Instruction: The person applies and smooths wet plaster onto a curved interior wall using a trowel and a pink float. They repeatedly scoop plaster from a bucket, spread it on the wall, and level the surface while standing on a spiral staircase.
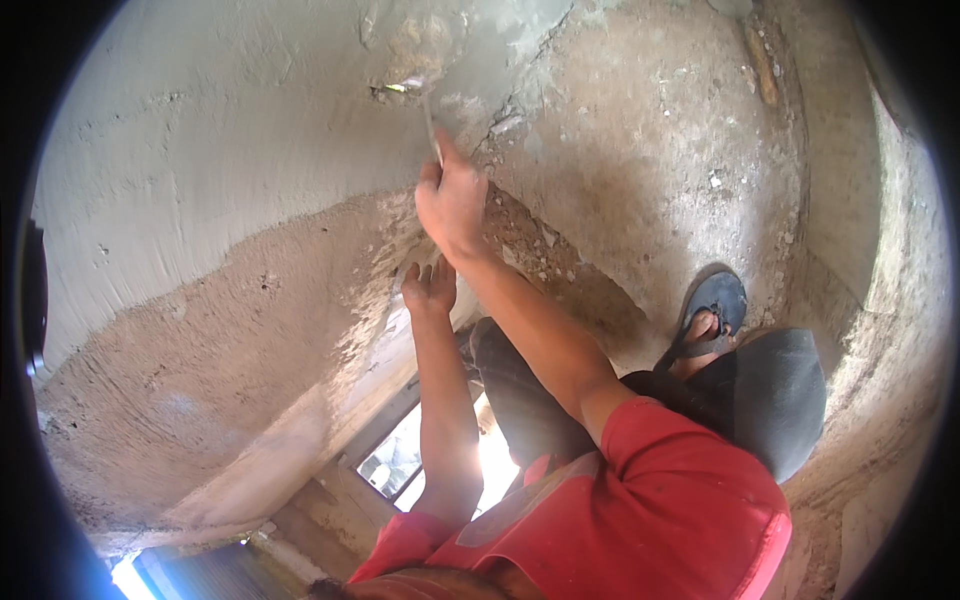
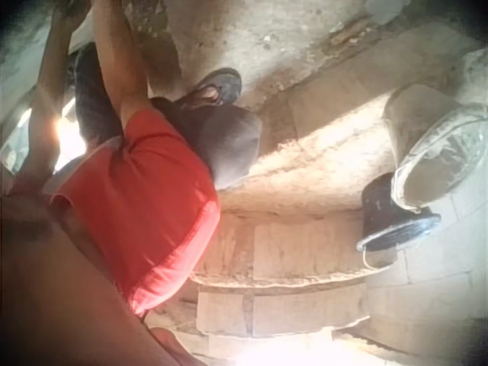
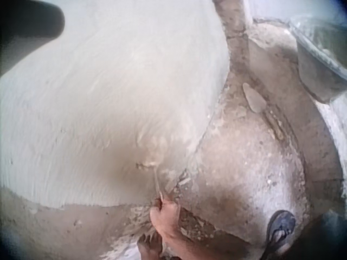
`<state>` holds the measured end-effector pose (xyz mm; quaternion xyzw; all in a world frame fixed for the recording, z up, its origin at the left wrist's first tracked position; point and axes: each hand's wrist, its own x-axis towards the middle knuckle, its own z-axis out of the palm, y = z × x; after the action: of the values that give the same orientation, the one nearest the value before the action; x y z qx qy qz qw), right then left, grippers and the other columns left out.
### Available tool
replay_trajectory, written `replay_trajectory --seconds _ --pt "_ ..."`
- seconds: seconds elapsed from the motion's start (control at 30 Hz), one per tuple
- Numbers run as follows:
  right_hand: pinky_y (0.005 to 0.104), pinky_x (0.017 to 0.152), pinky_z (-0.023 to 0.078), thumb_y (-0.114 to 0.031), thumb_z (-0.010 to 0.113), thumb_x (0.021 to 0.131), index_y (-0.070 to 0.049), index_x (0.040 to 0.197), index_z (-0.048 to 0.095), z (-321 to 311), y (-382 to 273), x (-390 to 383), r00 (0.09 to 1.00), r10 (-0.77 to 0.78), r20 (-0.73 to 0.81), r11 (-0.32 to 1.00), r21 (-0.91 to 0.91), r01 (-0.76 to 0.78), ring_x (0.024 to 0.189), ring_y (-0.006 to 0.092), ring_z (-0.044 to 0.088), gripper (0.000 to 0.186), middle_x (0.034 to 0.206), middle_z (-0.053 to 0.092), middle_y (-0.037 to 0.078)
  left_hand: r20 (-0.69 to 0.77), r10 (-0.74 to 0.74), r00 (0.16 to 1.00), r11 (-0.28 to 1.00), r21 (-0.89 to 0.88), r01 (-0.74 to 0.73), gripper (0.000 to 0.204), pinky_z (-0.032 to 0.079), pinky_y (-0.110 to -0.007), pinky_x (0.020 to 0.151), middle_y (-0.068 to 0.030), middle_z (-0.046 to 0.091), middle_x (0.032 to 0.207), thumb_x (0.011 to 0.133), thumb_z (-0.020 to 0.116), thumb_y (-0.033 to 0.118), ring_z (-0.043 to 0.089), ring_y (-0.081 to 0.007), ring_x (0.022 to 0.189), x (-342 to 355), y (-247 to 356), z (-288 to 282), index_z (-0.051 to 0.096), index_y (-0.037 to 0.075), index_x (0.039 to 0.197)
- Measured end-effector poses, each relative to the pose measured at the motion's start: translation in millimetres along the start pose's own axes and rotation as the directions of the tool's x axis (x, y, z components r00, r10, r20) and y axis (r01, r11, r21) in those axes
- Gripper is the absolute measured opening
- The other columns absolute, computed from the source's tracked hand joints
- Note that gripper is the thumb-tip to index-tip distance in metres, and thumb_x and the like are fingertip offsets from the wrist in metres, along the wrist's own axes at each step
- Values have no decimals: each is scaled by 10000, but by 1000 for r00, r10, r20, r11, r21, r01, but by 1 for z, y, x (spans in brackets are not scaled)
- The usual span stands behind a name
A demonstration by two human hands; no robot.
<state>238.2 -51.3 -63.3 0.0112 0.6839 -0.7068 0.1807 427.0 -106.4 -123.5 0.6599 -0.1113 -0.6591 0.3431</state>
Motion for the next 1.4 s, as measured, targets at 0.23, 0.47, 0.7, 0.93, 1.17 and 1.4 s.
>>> replay_trajectory --seconds 0.23,0.47,0.7,0.93,1.17,1.4 --pt "331 716 557 118 528 846 -53 1502 530 25 4 4 809 -509 -293 860 -120 497 766 221 642 678 1051 729 165 10 -12 1000 999 38 12 701 381 -493 1207 -204 200 1668 1089 371 300 292 -333 1542 15 -5 -16 49 24 1647" --pt "441 1061 537 157 518 869 22 1515 460 5 24 -1 839 -494 -227 831 162 533 1339 427 570 663 1504 523 256 -13 29 999 1000 -6 -29 695 381 -514 1207 -193 157 1679 1090 380 312 287 -349 1538 5 2 -21 52 89 1661" --pt "473 1229 348 180 511 862 8 1556 407 55 54 41 618 -764 -182 641 -108 760 1512 384 352 722 1596 433 200 -37 15 999 1000 17 -14 693 385 -506 1207 -178 123 1693 1093 386 304 278 -345 1543 9 -6 -37 42 116 1666" --pt "504 1229 339 186 593 782 -11 1573 384 53 78 -5 780 -625 41 781 46 623 1506 439 329 841 1624 360 245 -36 28 999 997 -73 -31 665 413 -507 1172 -163 240 1653 1083 417 349 370 -342 1489 25 -11 -27 164 90 1641" --pt "441 1052 495 -20 585 948 -40 1505 486 -8 32 -61 966 -234 110 971 -30 238 1294 393 589 566 1453 552 245 238 177 955 964 -235 -120 675 322 -570 1190 -178 443 1586 1072 255 499 424 -389 1449 -6 64 23 422 47 1543" --pt "314 810 563 -43 636 974 42 1215 667 -163 -175 -4 976 -192 -103 951 227 211 880 158 709 258 978 767 160 84 157 984 985 -85 -150 640 322 -517 1227 -219 362 1623 1082 356 381 316 -365 1522 -146 65 108 292 6 1597"
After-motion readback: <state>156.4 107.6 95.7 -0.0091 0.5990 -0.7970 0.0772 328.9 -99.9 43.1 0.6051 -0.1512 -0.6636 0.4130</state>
